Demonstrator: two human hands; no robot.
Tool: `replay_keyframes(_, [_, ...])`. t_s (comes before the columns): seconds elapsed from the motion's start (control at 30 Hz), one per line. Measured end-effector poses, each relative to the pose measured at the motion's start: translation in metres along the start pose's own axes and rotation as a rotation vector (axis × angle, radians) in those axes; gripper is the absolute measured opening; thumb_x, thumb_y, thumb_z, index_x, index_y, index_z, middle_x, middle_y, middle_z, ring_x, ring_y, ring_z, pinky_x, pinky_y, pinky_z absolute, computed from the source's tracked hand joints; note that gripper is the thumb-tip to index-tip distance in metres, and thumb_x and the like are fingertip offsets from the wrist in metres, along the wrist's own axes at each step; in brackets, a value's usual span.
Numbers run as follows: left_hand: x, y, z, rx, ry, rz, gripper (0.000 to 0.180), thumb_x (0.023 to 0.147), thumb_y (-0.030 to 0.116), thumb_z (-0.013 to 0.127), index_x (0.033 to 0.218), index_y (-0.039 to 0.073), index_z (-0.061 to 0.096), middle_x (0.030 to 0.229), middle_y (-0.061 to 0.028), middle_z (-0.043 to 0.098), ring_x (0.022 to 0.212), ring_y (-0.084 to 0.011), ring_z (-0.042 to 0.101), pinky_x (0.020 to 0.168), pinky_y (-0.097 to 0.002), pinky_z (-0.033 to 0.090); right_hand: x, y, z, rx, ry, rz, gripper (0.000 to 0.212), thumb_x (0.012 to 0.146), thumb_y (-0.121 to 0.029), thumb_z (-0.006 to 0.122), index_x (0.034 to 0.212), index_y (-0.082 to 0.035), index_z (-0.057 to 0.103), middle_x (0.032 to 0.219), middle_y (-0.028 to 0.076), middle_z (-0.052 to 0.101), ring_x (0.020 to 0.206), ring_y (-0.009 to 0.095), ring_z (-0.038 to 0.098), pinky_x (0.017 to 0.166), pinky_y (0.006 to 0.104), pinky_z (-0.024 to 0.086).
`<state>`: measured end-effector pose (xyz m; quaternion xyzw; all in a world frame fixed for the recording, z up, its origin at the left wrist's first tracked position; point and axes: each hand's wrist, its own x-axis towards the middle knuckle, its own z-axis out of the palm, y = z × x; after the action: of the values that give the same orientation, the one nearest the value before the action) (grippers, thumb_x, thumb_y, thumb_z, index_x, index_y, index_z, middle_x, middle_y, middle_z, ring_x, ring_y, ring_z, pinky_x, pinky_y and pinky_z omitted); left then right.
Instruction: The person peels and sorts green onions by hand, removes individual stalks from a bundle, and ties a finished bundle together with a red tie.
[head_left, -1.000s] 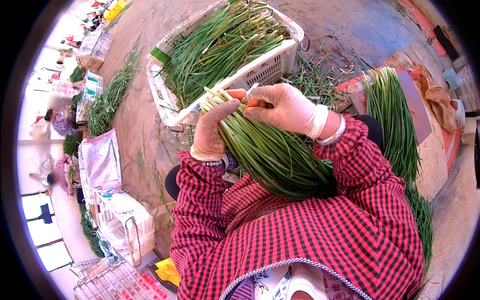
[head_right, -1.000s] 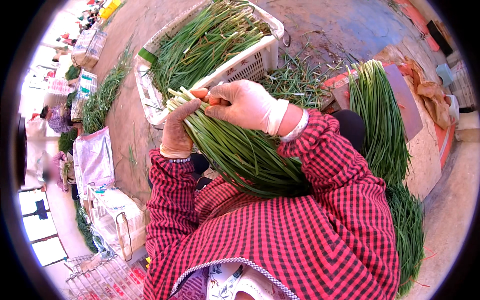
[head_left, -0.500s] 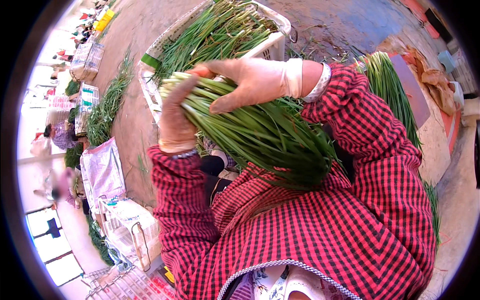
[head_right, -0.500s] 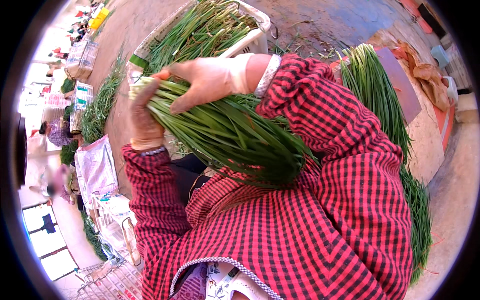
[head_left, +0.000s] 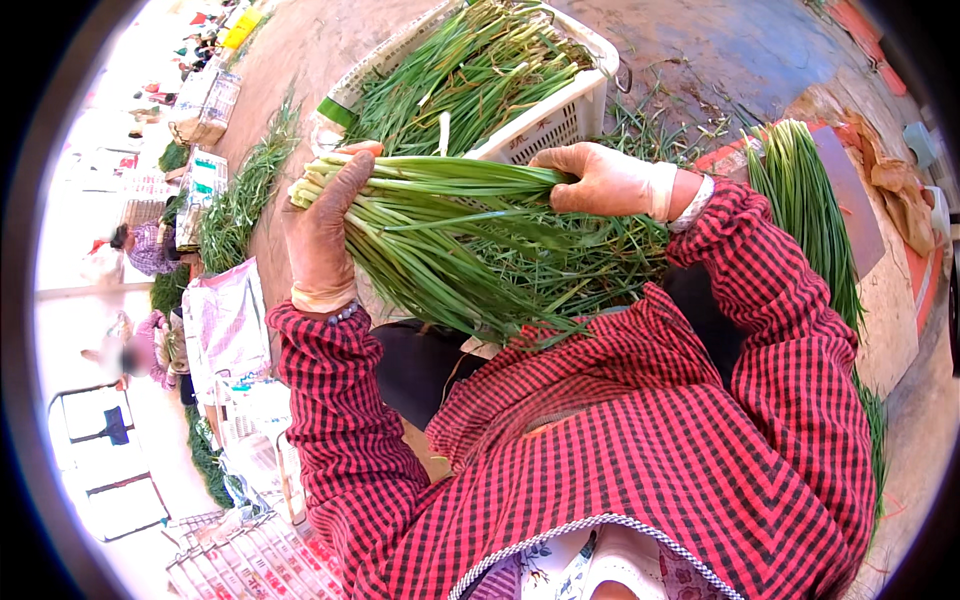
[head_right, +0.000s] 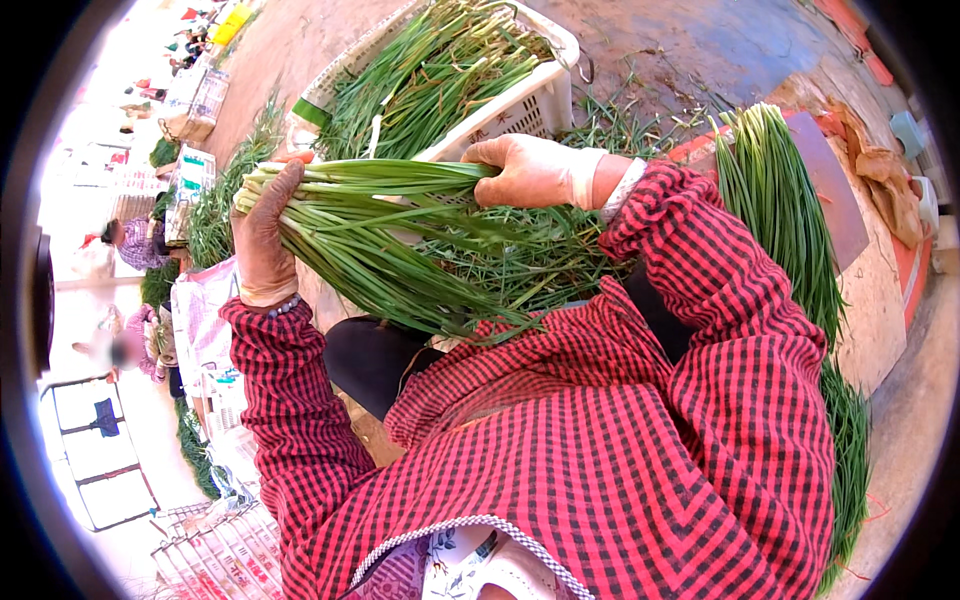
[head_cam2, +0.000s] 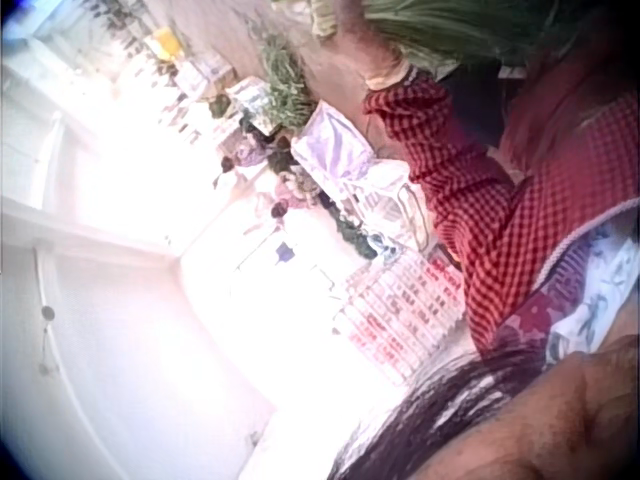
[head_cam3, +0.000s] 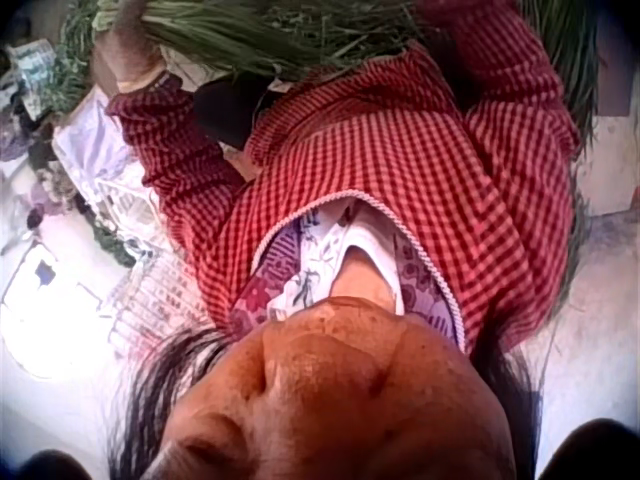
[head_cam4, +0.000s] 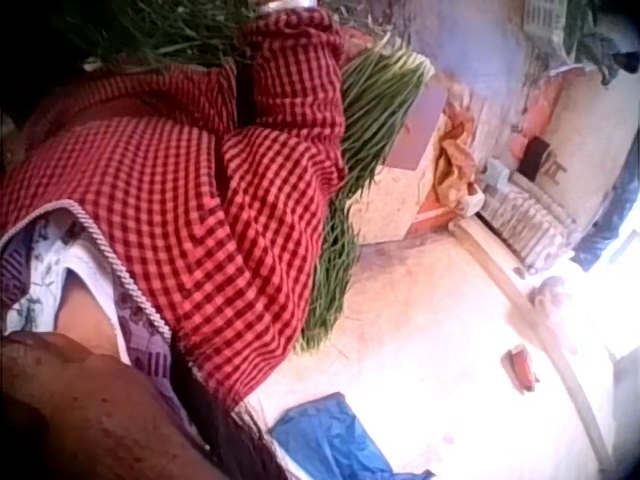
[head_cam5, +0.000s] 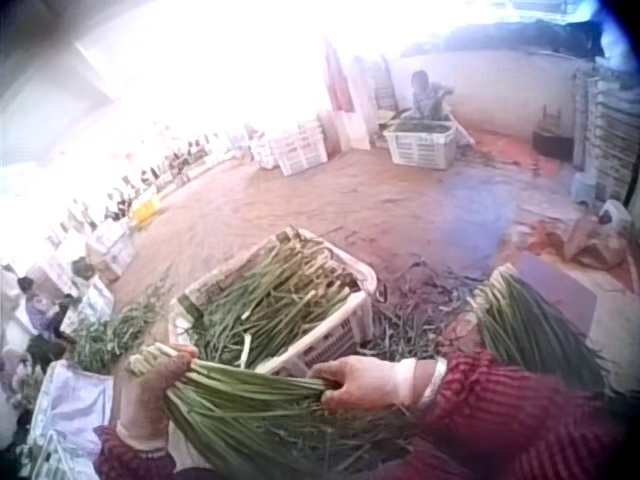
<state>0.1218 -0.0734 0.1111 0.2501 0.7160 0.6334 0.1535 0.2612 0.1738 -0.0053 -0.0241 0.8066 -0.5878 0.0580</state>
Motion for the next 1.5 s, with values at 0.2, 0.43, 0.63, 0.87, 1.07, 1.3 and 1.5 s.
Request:
replay_keyframes(0.2, [0.012, -0.003, -0.07, -0.18, 0.201, 0.006, 0.028, 0.094, 0.018, 0.062, 0.112, -0.002, 0.065, 0.098, -0.0129, 0.069, 0.088, -0.0192, 0.068, 0.081, -0.03, 0.056, -0.039, 0.039, -0.03, -0.594, 0.282, 0.383, 0.033, 0.08, -0.005, 0.061, 0.112, -0.004, 0.065, 0.104, 0.015, 0.07, 0.096, 0.03, 0.067, 0.087, 0.0368, 0.051])
replay_keyframes(0.43, [0.017, -0.02, -0.087, -0.322, 0.221, -0.116, 0.031, 0.094, 0.02, 0.064, 0.115, -0.003, 0.063, 0.104, -0.0136, 0.068, 0.092, -0.0219, 0.067, 0.084, -0.0331, 0.055, -0.023, -0.055, 0.022, -0.402, 0.52, -0.6, 0.015, 0.089, -0.013, 0.061, 0.099, -0.01, 0.072, 0.099, 0.006, 0.069, 0.092, 0.026, 0.067, 0.076, 0.0359, 0.056])
replay_keyframes(0.63, [0.018, -0.023, -0.038, -0.502, 0.143, -0.094, 0.036, 0.096, 0.024, 0.063, 0.121, -0.002, 0.059, 0.112, -0.0143, 0.065, 0.098, -0.0237, 0.066, 0.084, -0.0376, 0.056, 0.004, -0.052, 0.108, -0.655, 0.421, -0.567, 0.026, 0.076, -0.016, 0.064, 0.101, -0.008, 0.066, 0.124, 0.015, 0.058, 0.104, 0.031, 0.062, 0.084, 0.0425, 0.053])
replay_keyframes(0.87, [-0.002, -0.02, -0.067, -0.513, 0.16, 0.004, 0.044, 0.097, 0.03, 0.06, 0.128, -0.001, 0.051, 0.119, -0.0173, 0.062, 0.103, -0.0291, 0.065, 0.085, -0.0439, 0.057, -0.058, 0.016, 0.071, -0.69, -0.376, 0.078, 0.023, 0.082, -0.034, 0.064, 0.082, -0.014, 0.074, 0.077, 0.01, 0.068, 0.075, 0.031, 0.067, 0.069, 0.0445, 0.053])
replay_keyframes(1.07, [-0.011, -0.029, -0.055, -0.431, 0.163, 0.024, 0.041, 0.098, 0.028, 0.059, 0.127, 0.0, 0.052, 0.119, -0.0153, 0.062, 0.106, -0.0259, 0.063, 0.092, -0.0407, 0.054, -0.046, -0.053, 0.008, -0.677, 0.639, -0.413, 0.017, 0.085, -0.026, 0.068, 0.085, -0.009, 0.07, 0.087, 0.01, 0.066, 0.084, 0.029, 0.066, 0.071, 0.0419, 0.053])
replay_keyframes(1.3, [-0.019, -0.032, -0.032, -0.454, 0.064, 0.032, 0.035, 0.099, 0.024, 0.058, 0.124, -0.001, 0.056, 0.12, -0.0162, 0.063, 0.111, -0.0246, 0.061, 0.101, -0.0394, 0.048, -0.002, -0.035, 0.022, -0.305, 0.53, -0.169, 0.026, 0.084, -0.03, 0.07, 0.099, -0.009, 0.066, 0.094, 0.008, 0.067, 0.083, 0.029, 0.067, 0.076, 0.0378, 0.054])
replay_keyframes(1.5, [-0.048, -0.032, -0.079, -0.421, 0.187, 0.19, 0.029, 0.096, 0.028, 0.062, 0.111, 0.003, 0.061, 0.108, -0.0116, 0.064, 0.1, -0.0203, 0.063, 0.091, -0.0353, 0.052, -0.029, -0.009, 0.024, -0.68, 0.504, -0.268, 0.015, 0.081, -0.02, 0.064, 0.094, -0.012, 0.065, 0.087, 0.006, 0.065, 0.076, 0.029, 0.067, 0.067, 0.0408, 0.055])
